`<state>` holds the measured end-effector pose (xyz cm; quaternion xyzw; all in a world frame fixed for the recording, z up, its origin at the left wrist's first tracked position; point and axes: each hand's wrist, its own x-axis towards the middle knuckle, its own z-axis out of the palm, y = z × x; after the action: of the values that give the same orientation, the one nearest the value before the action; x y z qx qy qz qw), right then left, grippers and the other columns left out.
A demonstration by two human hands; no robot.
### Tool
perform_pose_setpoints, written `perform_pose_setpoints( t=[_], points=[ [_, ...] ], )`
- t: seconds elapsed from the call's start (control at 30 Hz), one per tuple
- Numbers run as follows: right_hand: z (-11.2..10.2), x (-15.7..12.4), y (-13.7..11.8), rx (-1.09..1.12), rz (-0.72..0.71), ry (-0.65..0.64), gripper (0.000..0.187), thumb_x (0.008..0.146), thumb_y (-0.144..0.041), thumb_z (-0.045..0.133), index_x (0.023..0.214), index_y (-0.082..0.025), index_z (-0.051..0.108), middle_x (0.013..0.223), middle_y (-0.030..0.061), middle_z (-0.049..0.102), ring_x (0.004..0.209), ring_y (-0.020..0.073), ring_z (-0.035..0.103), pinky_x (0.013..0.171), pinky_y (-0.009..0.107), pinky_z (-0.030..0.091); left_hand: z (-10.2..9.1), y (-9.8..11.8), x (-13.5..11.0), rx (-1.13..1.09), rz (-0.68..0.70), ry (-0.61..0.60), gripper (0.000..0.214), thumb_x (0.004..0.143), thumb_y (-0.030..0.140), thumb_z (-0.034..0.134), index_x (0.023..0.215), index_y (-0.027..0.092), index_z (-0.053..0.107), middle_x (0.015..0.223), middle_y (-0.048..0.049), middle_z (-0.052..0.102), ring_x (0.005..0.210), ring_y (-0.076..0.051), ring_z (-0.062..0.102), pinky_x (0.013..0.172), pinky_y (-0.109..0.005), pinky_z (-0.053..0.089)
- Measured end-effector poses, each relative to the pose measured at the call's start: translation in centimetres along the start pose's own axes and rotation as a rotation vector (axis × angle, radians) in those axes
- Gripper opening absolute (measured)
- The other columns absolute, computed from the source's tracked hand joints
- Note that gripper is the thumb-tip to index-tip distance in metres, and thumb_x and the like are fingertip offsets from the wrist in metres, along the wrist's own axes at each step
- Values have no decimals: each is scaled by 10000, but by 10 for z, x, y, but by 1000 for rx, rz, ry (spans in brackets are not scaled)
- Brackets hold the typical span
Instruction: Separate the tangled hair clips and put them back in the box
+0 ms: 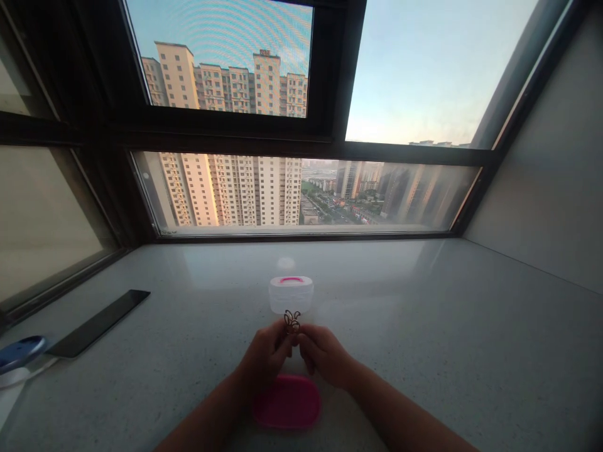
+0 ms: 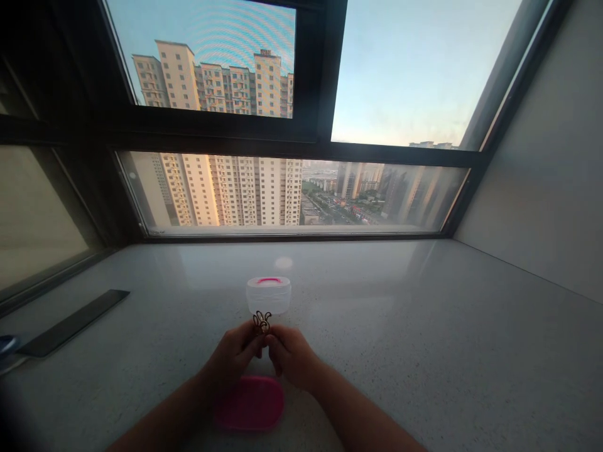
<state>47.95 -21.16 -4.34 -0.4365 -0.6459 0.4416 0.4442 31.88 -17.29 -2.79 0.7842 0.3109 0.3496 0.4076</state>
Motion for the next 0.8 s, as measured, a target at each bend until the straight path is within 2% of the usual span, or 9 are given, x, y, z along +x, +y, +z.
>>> perform_pose_setpoints(
  t=[0.23,0.5,0.67,0.8],
  points=[
    [1,0,-1,-6,-2,5,373,909,-460,386,799,-150,563,495,-55,448,379,63,393,381,166,301,-2,-5,1,-29,-3,-21,198,851,325,492,814,161,596,619,2,566,573,-132,532,546,-197,392],
    [0,-3,-4,-6,-10,4,374,907,-477,390,797,-153,540,466,-64,425,382,66,387,390,167,292,-4,-6,3,124,34,-59,296,846,372,492,669,148,571,547,27,474,519,-106,436,496,-188,320],
    [1,-3,-1,10,-12,4,373,906,-483,385,795,-156,527,471,-65,422,383,67,396,386,164,297,-1,-4,3,41,45,25,324,827,380,499,617,145,571,513,35,450,476,-95,407,461,-181,298],
    [1,-2,0,32,9,7,333,898,-455,410,804,-157,526,480,-69,425,379,67,402,384,163,316,-3,-6,4,-15,-29,79,348,828,393,479,606,140,565,482,43,421,461,-90,384,450,-181,286]
  ],
)
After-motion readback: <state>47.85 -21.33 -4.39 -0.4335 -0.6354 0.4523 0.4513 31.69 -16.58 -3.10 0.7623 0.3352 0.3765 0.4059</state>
